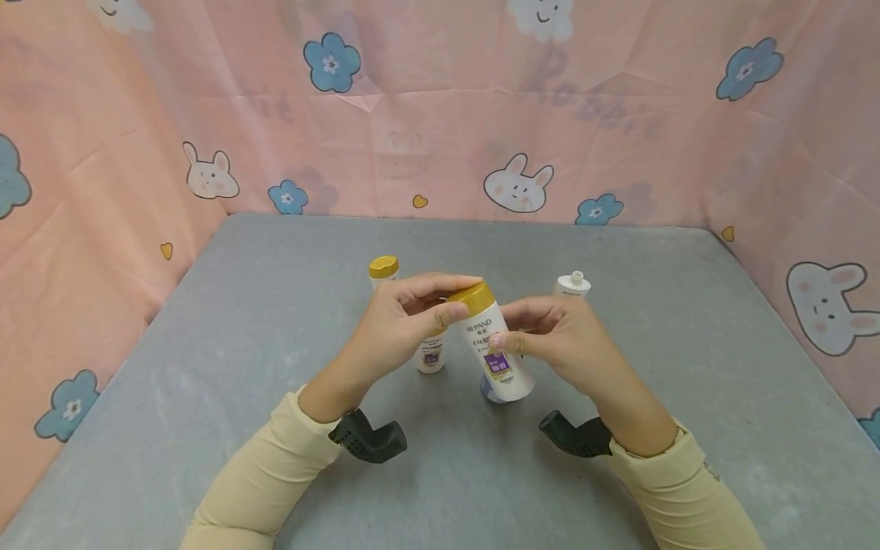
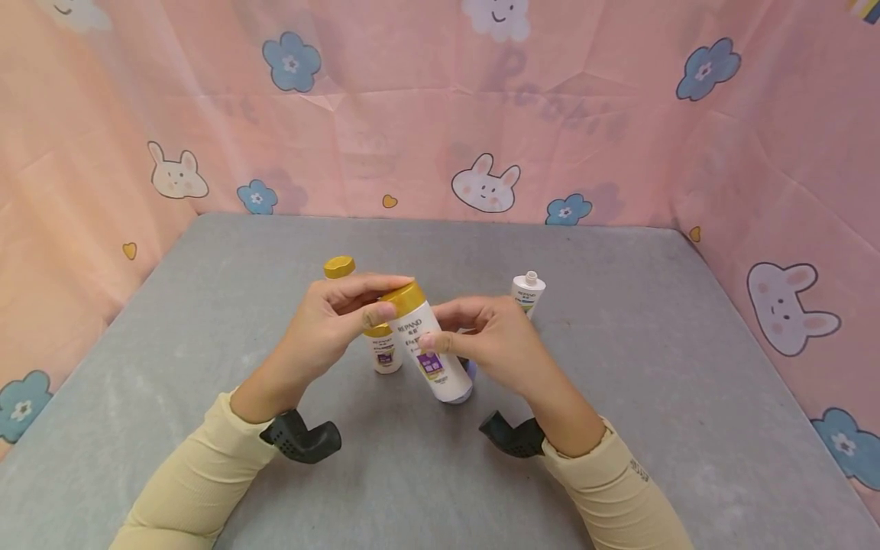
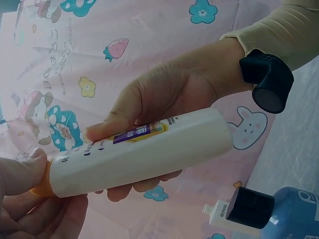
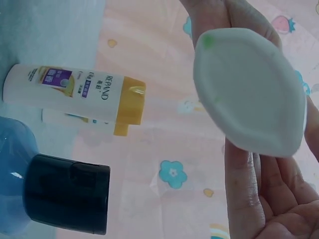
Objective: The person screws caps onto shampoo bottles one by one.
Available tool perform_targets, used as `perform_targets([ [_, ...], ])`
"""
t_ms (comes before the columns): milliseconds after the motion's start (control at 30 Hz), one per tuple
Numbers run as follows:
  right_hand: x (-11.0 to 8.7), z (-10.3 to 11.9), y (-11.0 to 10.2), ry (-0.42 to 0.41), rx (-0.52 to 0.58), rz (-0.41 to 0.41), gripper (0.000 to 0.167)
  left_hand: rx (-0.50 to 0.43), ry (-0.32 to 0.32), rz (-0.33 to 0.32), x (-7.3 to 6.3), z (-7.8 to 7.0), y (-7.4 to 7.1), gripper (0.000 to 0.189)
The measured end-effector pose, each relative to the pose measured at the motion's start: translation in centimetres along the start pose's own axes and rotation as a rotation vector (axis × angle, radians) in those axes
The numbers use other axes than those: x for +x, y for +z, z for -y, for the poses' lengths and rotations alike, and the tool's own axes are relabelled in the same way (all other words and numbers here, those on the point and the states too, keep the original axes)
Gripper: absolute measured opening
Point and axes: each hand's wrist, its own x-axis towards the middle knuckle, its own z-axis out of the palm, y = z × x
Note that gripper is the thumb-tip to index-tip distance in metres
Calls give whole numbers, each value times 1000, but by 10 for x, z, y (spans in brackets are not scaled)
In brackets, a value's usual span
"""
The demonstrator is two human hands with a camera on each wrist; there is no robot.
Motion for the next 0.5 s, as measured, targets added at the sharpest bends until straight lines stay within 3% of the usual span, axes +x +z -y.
perform_targets([
  [233, 0, -2, -3, -45, 77, 49, 28, -32, 44, 31, 0, 2, -2, 38],
  [367, 1, -3, -4, -59, 104, 75, 29, -52, 75, 48, 0, 2, -2, 51],
  [500, 2, -3, -3, -44, 111, 69, 31, -76, 50, 39, 0, 2, -2, 54],
])
